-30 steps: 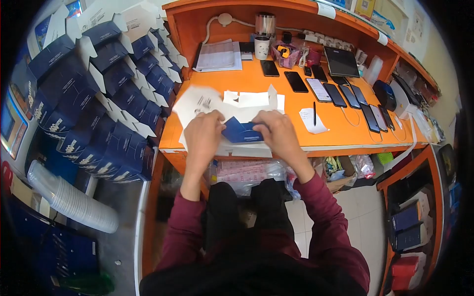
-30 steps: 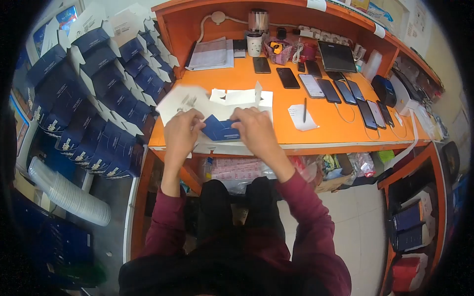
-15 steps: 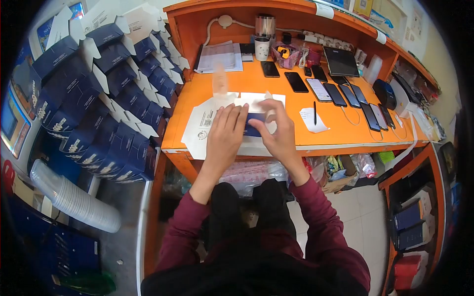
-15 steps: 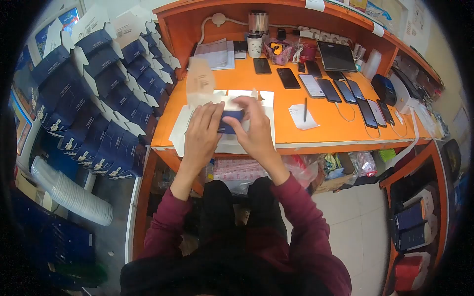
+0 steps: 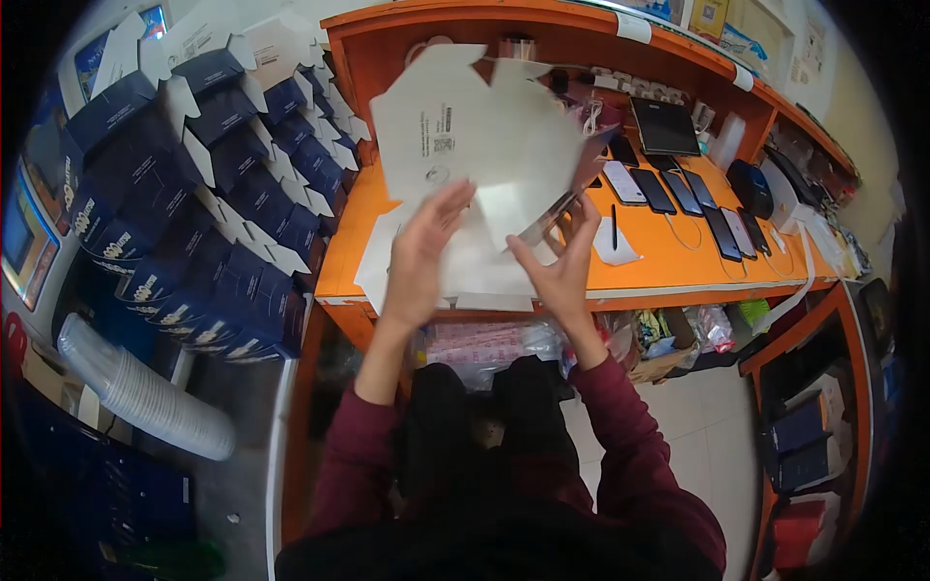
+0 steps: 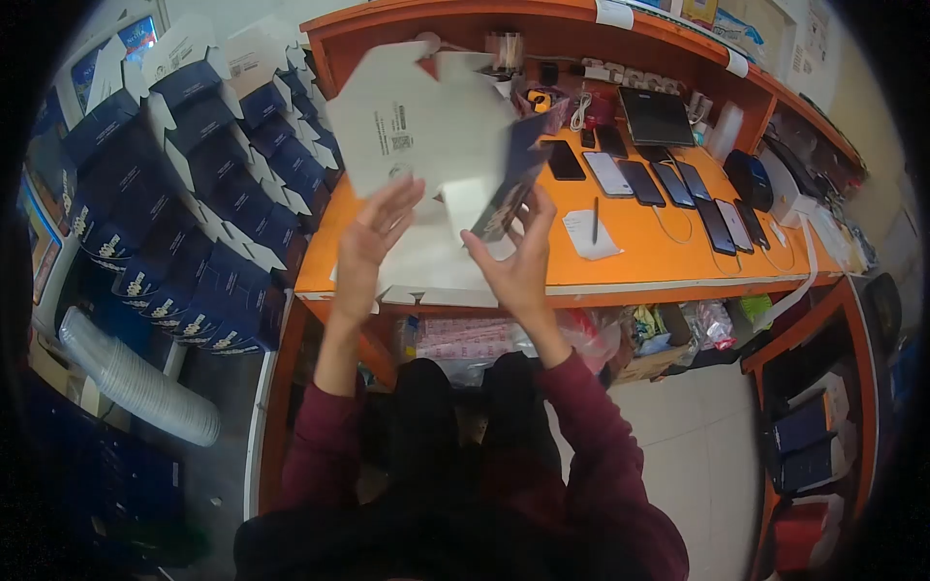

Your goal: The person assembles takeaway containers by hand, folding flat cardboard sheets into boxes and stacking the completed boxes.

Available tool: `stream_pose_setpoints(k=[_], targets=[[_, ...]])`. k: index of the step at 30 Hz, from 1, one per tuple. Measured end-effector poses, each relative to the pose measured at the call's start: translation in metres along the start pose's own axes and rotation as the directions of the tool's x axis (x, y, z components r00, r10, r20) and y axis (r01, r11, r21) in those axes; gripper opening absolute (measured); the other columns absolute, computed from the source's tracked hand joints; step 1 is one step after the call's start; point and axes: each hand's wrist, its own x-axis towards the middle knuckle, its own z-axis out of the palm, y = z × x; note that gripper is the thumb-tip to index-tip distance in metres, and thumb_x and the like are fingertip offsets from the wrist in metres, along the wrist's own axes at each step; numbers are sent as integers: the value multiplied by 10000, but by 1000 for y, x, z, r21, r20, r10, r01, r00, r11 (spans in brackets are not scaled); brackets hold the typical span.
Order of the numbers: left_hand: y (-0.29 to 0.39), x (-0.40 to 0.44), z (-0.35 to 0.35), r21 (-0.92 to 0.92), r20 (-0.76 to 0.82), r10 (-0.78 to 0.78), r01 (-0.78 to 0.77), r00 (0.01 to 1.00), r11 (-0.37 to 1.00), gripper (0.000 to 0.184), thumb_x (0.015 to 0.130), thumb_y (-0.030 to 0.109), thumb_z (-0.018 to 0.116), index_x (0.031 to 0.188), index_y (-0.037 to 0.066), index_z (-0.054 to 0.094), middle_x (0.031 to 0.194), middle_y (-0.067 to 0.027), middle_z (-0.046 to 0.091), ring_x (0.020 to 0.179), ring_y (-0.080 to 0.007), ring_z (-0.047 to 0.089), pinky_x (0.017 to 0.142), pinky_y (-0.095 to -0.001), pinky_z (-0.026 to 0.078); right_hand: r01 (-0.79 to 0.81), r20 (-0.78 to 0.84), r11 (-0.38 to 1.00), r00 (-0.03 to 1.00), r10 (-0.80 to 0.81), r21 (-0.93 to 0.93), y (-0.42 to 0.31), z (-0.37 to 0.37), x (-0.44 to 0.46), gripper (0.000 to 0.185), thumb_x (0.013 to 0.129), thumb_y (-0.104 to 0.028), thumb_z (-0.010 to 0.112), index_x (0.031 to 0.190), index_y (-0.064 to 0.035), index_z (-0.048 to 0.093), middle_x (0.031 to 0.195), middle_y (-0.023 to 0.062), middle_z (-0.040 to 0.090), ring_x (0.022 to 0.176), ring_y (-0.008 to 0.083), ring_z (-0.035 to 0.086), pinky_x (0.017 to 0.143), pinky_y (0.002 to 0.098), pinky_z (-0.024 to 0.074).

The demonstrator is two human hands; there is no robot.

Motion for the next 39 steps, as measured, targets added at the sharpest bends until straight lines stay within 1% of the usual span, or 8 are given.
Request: stream_pose_setpoints(k=[1,4,11,18,22,25,28,39], targets=[[21,11,-2,-358,47,-122,131,991,925,536,973,178,706,1446,9,520,1443,-191,545,1325,-259,548,1089,-378,457,145,14,980,989,-144,-139,12,2,-5,861,776,-24,851,1453,-22,319,1417,236,472,1274,343,532,1059,429,494],[54,30,-1,-107,189,-212,234,959,966,395,1006,158,665,1355,-11,591,1247,-120,661,1092,-159,637,928,-306,527,534,256,792,843,-473,-295,27,0,-8,812,760,-89,880,1405,-80,387,1479,225,415,1351,417,467,1142,462,392],[22,38,-26,397,475,-570,415,670,818,255,911,175,790,1038,-41,747,842,0,723,735,-43,605,685,-236,507,0,260,982,964,-49,188,-23,-36,9,481,1031,-379,564,1409,-84,524,1449,186,432,1373,352,458,1122,456,400],[-6,35,-11,270,519,-515,440,683,856,276,898,186,802,1032,-51,754,829,-1,728,671,-17,568,555,-207,429,246,636,922,772,0,-298,-73,-61,47,319,938,-149,702,1244,-59,693,1155,140,631,1011,290,674,883,382,554],[-9,27,-6,200,504,-547,526,668,827,260,964,177,723,1082,-53,740,879,-4,725,680,-14,560,568,-213,446,130,454,941,891,27,-312,-70,-69,47,353,843,-83,784,1176,-23,682,1072,133,649,972,290,702,797,367,610],[-5,21,6,232,513,-464,404,722,885,264,1017,168,639,1097,-69,723,870,1,707,690,-32,558,606,-229,482,94,171,952,984,-44,-293,-64,-57,32,349,817,-40,794,1138,-7,663,1073,144,663,948,324,724,772,367,607],[-1,24,2,432,464,-412,205,784,878,241,1001,148,641,1053,-73,721,776,-40,688,686,-77,556,649,-277,482,472,416,792,856,-307,-387,-64,-60,24,337,831,-56,786,1145,-17,672,1070,161,665,925,343,722,751,376,586],[13,22,-8,621,538,-360,-70,762,780,199,971,156,673,1012,-32,724,685,-113,604,652,-116,490,648,-323,450,433,578,788,807,-123,-437,-50,-60,12,297,856,-208,789,1121,-80,749,910,148,642,690,344,680,598,418,532]])
